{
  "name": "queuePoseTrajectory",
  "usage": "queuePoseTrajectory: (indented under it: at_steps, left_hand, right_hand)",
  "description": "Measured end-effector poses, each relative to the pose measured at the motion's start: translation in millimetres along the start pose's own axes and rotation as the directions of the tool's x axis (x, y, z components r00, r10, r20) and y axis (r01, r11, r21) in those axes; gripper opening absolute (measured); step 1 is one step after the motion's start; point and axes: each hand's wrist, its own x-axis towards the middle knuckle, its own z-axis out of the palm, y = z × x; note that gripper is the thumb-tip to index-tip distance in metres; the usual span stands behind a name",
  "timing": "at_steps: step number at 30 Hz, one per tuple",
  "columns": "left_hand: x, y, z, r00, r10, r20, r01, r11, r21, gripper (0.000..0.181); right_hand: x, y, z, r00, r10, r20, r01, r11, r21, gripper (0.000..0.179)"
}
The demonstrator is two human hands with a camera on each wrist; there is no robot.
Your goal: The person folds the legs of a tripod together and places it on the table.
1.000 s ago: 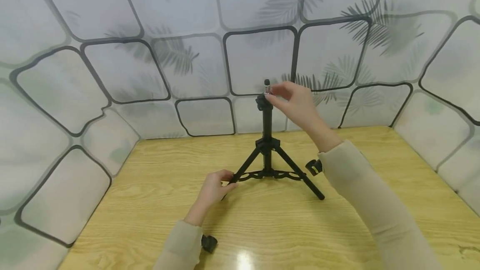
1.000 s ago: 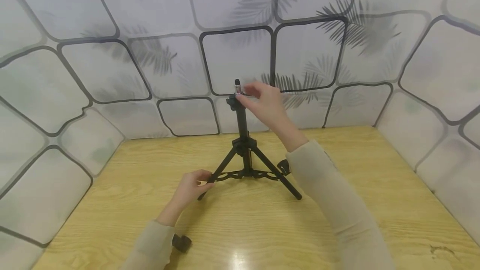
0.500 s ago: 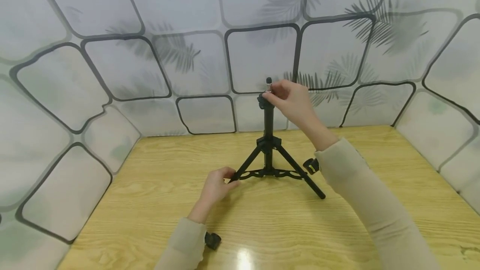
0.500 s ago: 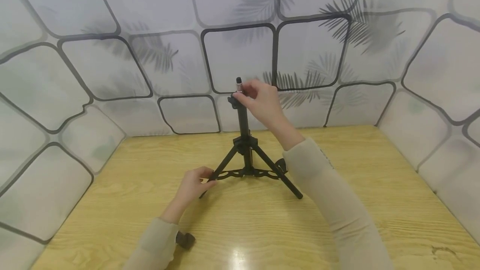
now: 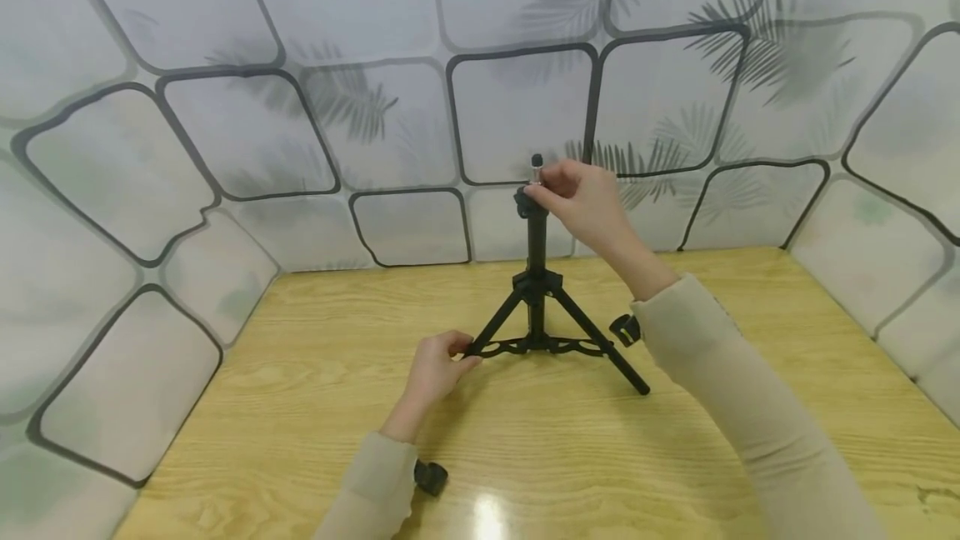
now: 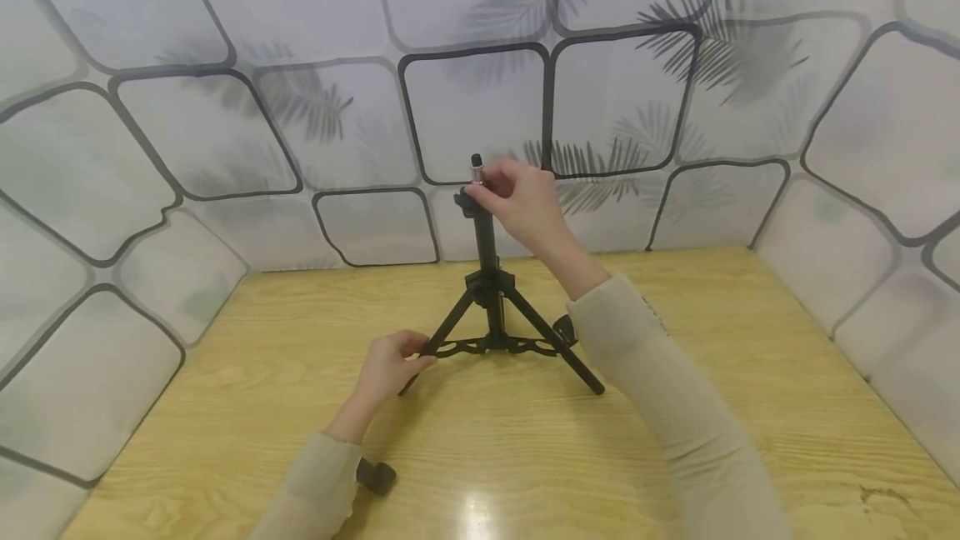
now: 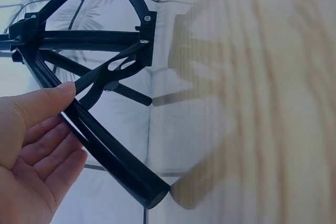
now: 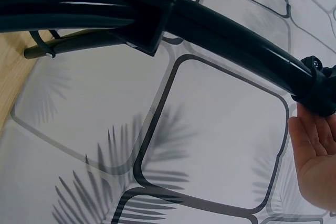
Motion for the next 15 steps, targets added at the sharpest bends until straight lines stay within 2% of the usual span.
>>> queuePoseTrajectory:
  at_steps: [8, 15]
  left_hand:
    - [0.2, 5.6, 2.4, 1.0, 0.029, 0.001, -0.029, 0.999, -0.026, 0.021]
    - [2.4, 8.8, 4.3, 1.0, 0.021, -0.005, -0.021, 0.998, -0.066, 0.022]
  right_hand:
    - [-5.1, 3.1, -1.9, 1.0, -0.001, 0.02, 0.001, 1.0, -0.009, 0.026]
    - [-7.9, 2.2, -0.5, 1.0, 0.0, 0.016, 0.0, 1.0, -0.019, 0.028]
